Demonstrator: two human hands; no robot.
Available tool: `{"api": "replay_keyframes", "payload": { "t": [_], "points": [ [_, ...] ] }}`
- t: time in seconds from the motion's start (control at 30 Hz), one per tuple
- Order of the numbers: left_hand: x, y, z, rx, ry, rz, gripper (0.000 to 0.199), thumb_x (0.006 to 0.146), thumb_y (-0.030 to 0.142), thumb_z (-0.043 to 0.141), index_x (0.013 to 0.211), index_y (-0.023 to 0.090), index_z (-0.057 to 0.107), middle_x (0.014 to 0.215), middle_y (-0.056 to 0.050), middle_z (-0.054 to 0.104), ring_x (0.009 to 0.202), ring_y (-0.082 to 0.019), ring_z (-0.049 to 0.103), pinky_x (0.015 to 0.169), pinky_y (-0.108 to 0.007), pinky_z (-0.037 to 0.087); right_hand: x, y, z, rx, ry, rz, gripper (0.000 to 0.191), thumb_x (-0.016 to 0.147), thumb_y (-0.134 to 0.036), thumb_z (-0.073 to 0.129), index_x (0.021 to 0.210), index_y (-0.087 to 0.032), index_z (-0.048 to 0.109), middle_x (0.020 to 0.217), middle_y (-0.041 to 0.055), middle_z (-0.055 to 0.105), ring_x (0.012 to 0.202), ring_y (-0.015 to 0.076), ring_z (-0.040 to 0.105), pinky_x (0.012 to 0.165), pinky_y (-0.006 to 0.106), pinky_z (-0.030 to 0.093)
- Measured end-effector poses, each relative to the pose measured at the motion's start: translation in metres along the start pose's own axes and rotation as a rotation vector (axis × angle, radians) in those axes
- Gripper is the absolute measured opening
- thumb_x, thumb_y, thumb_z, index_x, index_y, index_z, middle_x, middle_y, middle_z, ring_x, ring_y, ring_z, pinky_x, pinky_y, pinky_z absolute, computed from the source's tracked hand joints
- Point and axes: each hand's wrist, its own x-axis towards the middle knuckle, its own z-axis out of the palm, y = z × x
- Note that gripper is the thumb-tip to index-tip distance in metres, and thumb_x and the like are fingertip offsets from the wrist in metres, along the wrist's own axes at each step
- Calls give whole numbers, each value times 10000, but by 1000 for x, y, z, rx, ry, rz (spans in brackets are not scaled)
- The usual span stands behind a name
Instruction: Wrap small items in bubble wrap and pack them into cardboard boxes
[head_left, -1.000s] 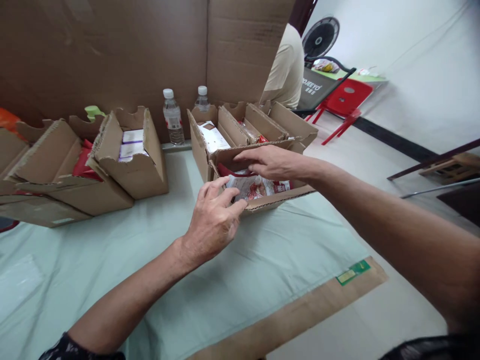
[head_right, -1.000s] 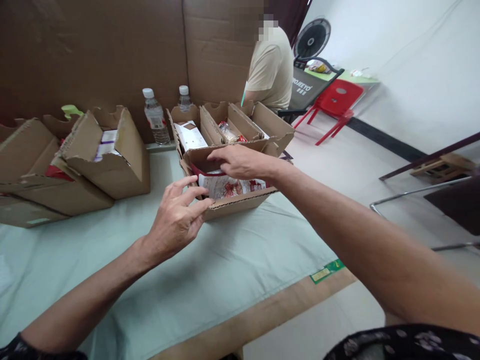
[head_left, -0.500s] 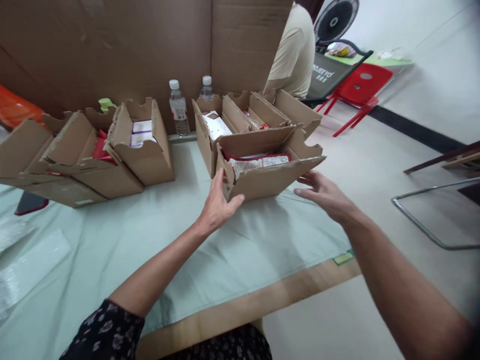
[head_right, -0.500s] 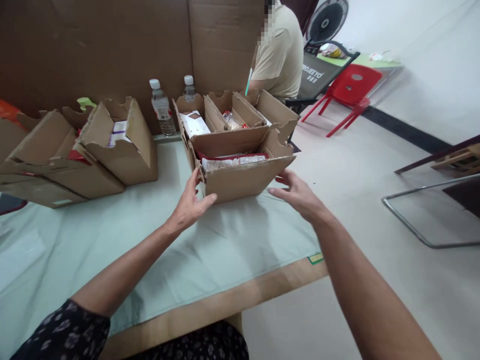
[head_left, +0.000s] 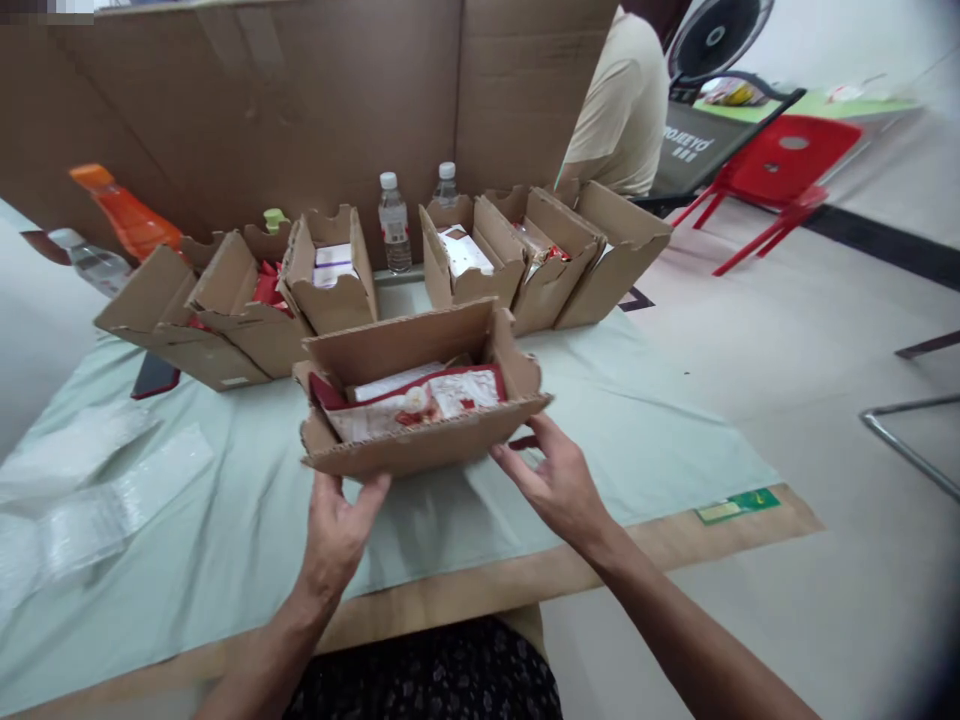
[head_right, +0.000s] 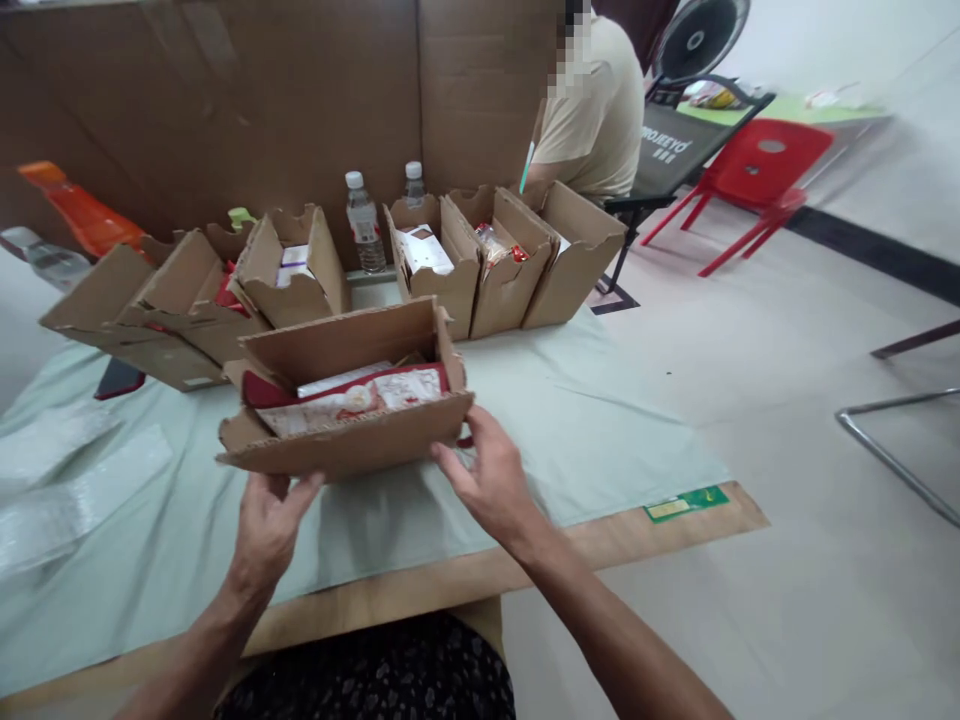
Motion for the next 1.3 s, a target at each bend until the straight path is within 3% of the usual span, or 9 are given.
{"api": "replay_keyframes", "payload": {
  "t": [0.1, 0.2, 0.27, 0.33, 0.4, 0.57, 0.8, 1.07, 1.3],
  "points": [
    [26, 13, -12, -26, 112, 12, 647, 914, 433, 744, 1471, 198, 511, 1400, -144, 656, 1306, -296, 637, 1187, -492, 469, 23, -14, 22, 67, -36, -22, 344, 866, -392, 667, 1175, -241, 658, 1115, 93, 757, 887, 260, 725, 796, 447, 648],
    [46, 30, 2, -47, 84, 129, 663, 910, 416, 717, 1493, 201, 484, 1364, -138, 670, 1277, -288, 651, 1174, -497, 482, 30, -15, 17, 103, 43, 14, 370, 855, -447, 689, 1150, -230, 640, 1126, 97, 758, 877, 255, 731, 780, 431, 645],
    [36, 37, 16, -2, 20, 174, 744, 922, 400, 696, 1575, 222, 387, 1499, -159, 582, 1417, -317, 558, 1223, -527, 431, 17, -10, 2, 90, 129, 59, 399, 847, -496, 719, 1133, -231, 632, 1113, 104, 756, 905, 272, 738, 778, 438, 644],
    [10, 39, 27, 34, -28, 172, 814, 926, 361, 693, 1629, 246, 298, 1644, -165, 433, 1546, -339, 413, 1281, -546, 350, -1, -4, -11, 52, 184, 109, 424, 850, -527, 727, 1144, -237, 631, 1107, 105, 752, 912, 281, 741, 780, 449, 638],
    [-20, 35, 31, 12, -46, 112, 822, 936, 325, 681, 1642, 255, 268, 1663, -163, 410, 1566, -344, 383, 1291, -554, 338, -14, 3, -16, 10, 185, 129, 420, 848, -524, 723, 1146, -241, 637, 1085, 96, 749, 880, 273, 734, 781, 454, 628],
    [-52, 19, 20, 17, -12, 14, 866, 934, 262, 670, 1665, 275, 207, 1681, -157, 379, 1564, -351, 386, 1282, -595, 350, 17, 17, 16, 112, 61, 49, 414, 819, -453, 690, 1161, -229, 625, 1102, 83, 745, 899, 251, 705, 797, 430, 611],
    [-47, 19, 28, 75, -24, 48, 961, 939, 231, 623, 1697, 336, 41, 1785, -123, 136, 1647, -333, 197, 1252, -582, 401, 91, 24, 62, 293, -13, -58, 738, 875, -537, 647, 1527, -229, 486, 1553, 149, 566, 1420, 321, 544, 1077, 492, 537],
    [-47, 20, 57, 43, -118, 91, 963, 915, 149, 582, 1687, 389, 59, 1804, -86, 22, 1653, -358, 164, 1239, -604, 415, 102, 25, 89, 319, -39, -186, 848, 958, -802, 416, 1595, -244, 461, 1680, 101, 427, 1553, 278, 403, 1302, 478, 329],
    [-31, 17, 85, 54, -149, 131, 972, 919, 131, 571, 1683, 407, 38, 1798, -77, -104, 1665, -361, 91, 1230, -604, 431, 105, 55, 93, 423, -80, -89, 846, 930, -865, 378, 1520, -287, 561, 1621, 50, 525, 1538, 263, 437, 1312, 474, 305]
  ]
}}
